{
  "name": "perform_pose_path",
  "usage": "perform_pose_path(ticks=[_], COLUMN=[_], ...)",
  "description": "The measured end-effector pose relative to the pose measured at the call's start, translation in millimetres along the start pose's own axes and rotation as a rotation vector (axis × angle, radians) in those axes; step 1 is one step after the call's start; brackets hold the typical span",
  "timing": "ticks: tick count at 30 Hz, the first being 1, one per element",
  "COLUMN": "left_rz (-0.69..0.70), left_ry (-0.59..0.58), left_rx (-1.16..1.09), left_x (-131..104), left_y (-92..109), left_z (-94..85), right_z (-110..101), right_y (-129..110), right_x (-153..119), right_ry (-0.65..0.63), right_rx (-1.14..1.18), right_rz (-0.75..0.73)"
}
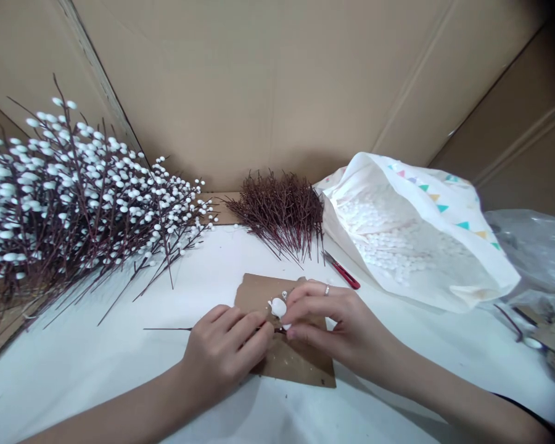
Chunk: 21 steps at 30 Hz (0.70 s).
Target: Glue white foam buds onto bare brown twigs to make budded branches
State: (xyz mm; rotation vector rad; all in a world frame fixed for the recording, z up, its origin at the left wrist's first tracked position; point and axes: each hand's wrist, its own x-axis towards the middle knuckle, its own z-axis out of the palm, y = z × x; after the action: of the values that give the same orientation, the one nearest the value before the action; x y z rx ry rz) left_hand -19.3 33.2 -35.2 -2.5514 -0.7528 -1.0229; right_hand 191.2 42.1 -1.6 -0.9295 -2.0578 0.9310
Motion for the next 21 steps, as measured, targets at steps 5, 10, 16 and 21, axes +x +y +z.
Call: perform_pose_path(ticks=[5,10,16,21], left_rz=[-0.009,-0.018,-0.002,0.019], left_ry=[0.009,0.002,-0.032,-0.057], left_rx=[-0.002,-0.025,-0.046,-0.039], left_x=[1.0,1.2,0.0,-0.6], left_y=[3.8,5.3,4.8,4.3], left_z=[-1.0,-1.2,-0.3,0.6], right_z=[1.6,3.6,5.1,6.3], right_y=[1.9,4.4,5.2,3.4], right_x=[-0.3,-0.5,-0.3,-3.4], right_ry=[-0.010,-0.014,-0.025,-0.028], right_rx=[-0.060,-0.046,-0.046,-0.071], right_rz=[-0.047,0.002,-0.036,-0.047])
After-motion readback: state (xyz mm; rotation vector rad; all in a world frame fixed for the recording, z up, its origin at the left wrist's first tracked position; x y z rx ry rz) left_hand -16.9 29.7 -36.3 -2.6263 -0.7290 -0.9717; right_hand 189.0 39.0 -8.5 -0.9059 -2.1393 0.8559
